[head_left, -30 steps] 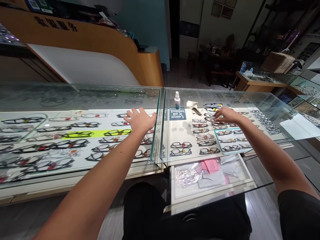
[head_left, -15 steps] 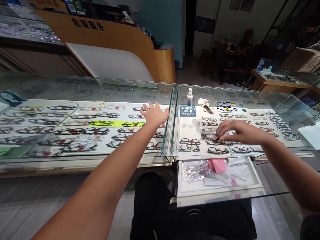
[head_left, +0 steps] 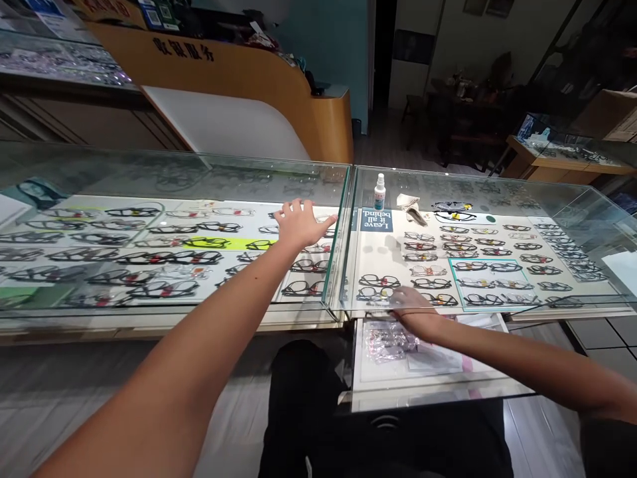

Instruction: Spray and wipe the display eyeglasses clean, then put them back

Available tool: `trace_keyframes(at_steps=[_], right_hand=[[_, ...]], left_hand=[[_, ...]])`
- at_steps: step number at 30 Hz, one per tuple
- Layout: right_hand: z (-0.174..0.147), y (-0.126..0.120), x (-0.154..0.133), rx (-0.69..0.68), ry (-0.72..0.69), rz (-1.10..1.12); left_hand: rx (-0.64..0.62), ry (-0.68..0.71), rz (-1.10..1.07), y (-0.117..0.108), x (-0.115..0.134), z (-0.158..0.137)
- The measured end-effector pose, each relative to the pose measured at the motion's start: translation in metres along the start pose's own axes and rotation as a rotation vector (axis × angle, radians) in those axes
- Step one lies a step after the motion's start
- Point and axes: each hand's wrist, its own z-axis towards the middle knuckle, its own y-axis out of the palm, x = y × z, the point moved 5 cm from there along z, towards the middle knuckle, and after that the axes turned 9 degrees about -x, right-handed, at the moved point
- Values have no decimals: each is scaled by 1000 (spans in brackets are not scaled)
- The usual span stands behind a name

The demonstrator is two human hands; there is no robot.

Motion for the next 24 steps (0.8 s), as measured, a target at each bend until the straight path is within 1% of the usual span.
trace_keyframes(at_steps=[2, 6, 11, 16, 24], right_hand=[[26, 4, 17, 41, 17, -25], [73, 8, 47, 74, 40, -70], [113, 12, 66, 93, 34, -126], [133, 18, 73, 72, 24, -156], [141, 23, 75, 26, 46, -159]], left_hand=[[-4, 1, -10, 0, 0, 0], [-5, 2, -26, -3, 0, -2], [2, 5, -31, -3, 1, -4], [12, 6, -40, -2, 0, -5], [14, 1, -51, -3, 0, -6]])
